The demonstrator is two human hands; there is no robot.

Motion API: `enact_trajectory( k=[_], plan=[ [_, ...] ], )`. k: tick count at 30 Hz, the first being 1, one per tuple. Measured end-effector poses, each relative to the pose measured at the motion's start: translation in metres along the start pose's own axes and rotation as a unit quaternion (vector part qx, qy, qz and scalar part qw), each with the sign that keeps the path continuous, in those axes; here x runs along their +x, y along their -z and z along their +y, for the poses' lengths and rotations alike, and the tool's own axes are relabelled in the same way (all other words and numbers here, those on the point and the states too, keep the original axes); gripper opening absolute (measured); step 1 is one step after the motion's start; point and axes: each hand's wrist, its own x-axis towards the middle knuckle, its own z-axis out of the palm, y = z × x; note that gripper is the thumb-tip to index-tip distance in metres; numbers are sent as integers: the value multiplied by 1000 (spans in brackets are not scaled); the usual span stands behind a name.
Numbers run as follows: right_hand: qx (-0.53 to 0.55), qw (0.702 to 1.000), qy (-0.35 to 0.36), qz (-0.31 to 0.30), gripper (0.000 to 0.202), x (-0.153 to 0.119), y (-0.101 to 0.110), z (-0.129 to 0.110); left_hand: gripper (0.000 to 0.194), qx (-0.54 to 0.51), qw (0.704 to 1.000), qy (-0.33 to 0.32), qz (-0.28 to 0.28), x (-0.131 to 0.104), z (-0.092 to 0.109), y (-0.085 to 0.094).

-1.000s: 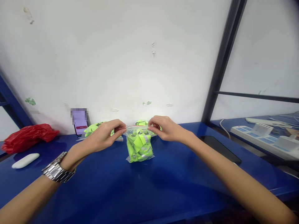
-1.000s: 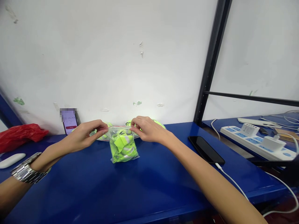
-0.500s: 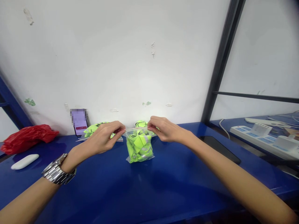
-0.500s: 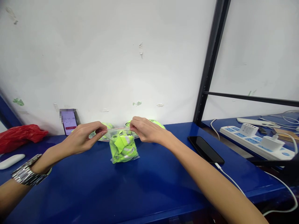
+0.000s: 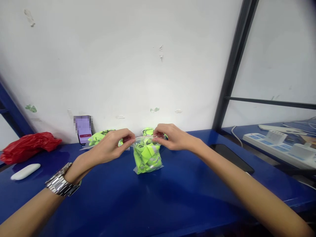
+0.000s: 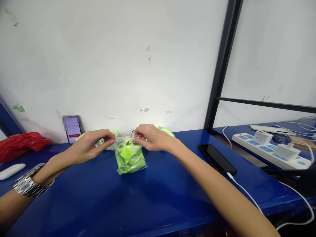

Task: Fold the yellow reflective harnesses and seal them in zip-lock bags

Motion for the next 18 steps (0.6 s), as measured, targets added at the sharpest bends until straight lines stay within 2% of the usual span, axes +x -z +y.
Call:
enact_trajectory(
  k=[5, 10, 13, 18],
  plan=[
    [-31, 1000, -6, 0, 13, 3, -7, 1, 18, 63, 997, -42, 19, 0, -3, -4],
    [-97, 994, -29, -42, 13, 3, -8, -6, 14, 103, 990, -86, 50, -4, -7, -11],
    [-96, 994, -18, -39, 14, 3, -7, -6, 13, 100, 990, -80, 53, -3, -4, -11],
    [-66, 997, 1, -26, 13, 3, -7, -1, 12, 52, 998, -41, 4, -1, 4, -3]
  ],
)
